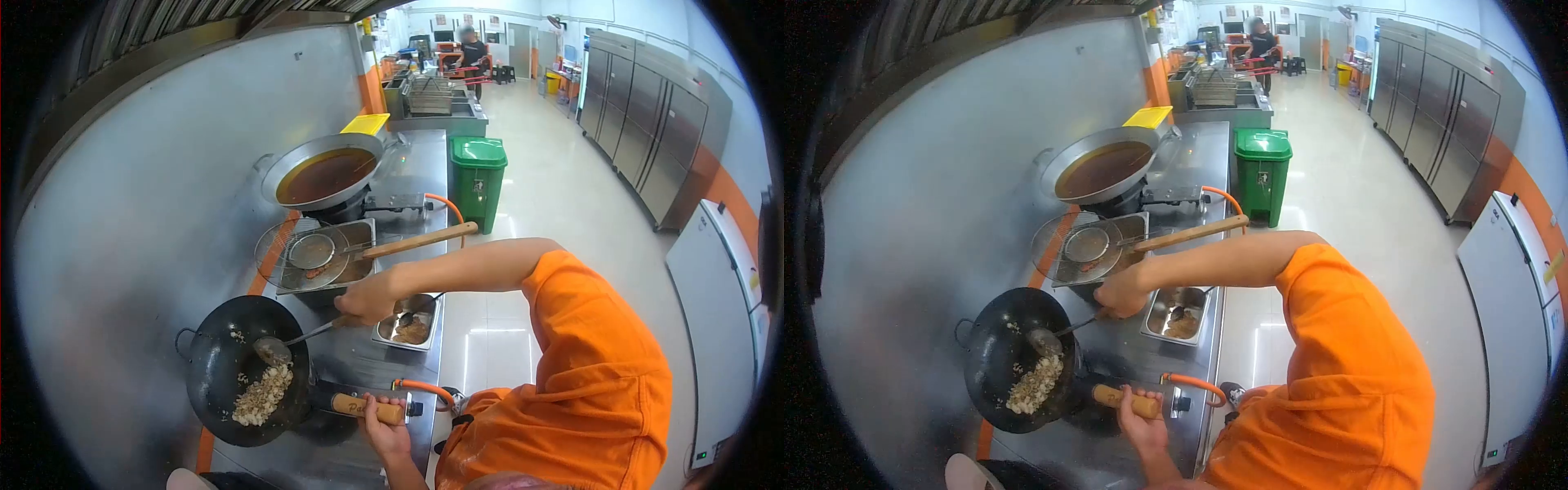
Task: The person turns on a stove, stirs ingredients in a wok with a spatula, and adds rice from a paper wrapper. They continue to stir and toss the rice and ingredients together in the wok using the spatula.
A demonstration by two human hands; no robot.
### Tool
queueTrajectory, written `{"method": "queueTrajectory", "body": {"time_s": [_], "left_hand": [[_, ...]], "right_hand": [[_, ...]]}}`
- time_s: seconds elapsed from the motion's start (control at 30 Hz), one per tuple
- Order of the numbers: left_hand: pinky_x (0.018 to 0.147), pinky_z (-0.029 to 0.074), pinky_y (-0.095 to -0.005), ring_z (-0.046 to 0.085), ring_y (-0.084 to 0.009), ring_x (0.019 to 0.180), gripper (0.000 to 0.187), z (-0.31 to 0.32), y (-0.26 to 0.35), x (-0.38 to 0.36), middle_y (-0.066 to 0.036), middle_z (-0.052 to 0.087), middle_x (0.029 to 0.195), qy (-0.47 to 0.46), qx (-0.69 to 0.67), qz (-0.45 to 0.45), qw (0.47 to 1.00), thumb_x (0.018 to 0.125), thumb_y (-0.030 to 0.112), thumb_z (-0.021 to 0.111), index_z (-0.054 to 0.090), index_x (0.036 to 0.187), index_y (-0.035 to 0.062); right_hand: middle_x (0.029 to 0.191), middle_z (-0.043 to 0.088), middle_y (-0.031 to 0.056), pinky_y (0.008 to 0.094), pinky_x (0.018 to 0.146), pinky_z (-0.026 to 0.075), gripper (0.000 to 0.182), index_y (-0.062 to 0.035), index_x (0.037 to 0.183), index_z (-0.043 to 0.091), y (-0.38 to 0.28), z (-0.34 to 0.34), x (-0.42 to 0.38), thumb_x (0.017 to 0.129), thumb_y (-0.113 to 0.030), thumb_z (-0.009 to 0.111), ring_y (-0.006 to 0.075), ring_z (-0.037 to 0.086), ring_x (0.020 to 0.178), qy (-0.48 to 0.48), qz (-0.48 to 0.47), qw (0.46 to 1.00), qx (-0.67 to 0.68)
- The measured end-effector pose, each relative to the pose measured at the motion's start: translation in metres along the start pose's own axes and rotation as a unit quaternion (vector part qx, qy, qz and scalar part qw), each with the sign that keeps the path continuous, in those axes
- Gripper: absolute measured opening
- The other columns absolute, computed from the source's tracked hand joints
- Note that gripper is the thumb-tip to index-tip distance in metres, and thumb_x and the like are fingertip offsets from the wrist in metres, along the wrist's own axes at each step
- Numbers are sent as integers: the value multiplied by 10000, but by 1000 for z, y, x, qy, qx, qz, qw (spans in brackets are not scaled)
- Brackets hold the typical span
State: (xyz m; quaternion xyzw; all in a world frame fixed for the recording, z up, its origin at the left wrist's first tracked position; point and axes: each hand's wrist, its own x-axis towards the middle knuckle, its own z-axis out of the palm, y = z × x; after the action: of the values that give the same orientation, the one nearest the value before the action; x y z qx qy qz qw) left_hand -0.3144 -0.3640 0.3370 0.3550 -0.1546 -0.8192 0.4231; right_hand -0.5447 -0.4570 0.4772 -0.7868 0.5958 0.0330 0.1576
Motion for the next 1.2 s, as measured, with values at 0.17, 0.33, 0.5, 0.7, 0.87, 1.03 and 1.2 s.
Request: {"method": "queueTrajectory", "body": {"time_s": [0.17,0.33,0.5,0.7,0.87,1.03,1.2], "left_hand": [[718,513,-345,551,-167,733,188,3,4,-4,-30,538,821,-12,5,1,1000,910,216,635,546,1006,80],[711,512,-319,551,-155,736,182,-4,1,4,-27,541,844,-26,-6,9,1000,906,215,634,543,995,85],[494,391,-174,437,-49,542,198,-4,7,50,32,449,676,-88,-172,-15,981,915,170,594,474,760,136],[433,297,-213,333,-35,459,313,-14,79,-13,72,330,591,43,-112,17,993,851,50,604,377,677,178],[446,327,-224,355,-38,467,244,6,113,-27,73,372,628,117,84,76,987,830,37,618,421,736,147],[450,310,-243,341,-55,470,228,21,33,-17,51,368,625,24,34,148,988,853,48,609,437,729,133],[349,277,-205,289,-48,387,357,29,2,-18,81,313,511,-5,85,199,976,870,160,587,344,615,217]], "right_hand": [[903,679,239,489,740,526,334,6,1148,607,-28,23,-32,913,-218,532,410,663,832,120,3,991,58],[910,683,221,478,775,515,349,-32,1196,603,-17,52,-42,882,-181,573,413,655,821,106,9,992,72],[938,675,242,444,784,522,368,-49,1233,609,-16,91,-52,887,-167,568,378,663,832,223,10,948,229],[662,523,3,263,542,401,373,27,1261,584,-58,106,-57,960,-192,570,81,481,608,231,76,857,454],[640,530,10,298,526,398,408,62,1245,572,-50,141,-16,959,-227,575,109,474,552,186,82,813,545],[792,656,153,355,684,492,380,43,1201,610,2,172,-60,924,-216,573,198,614,731,208,13,856,474],[1015,666,272,457,856,504,333,10,1139,650,39,178,-90,899,-204,561,396,656,957,330,-67,855,395]]}}
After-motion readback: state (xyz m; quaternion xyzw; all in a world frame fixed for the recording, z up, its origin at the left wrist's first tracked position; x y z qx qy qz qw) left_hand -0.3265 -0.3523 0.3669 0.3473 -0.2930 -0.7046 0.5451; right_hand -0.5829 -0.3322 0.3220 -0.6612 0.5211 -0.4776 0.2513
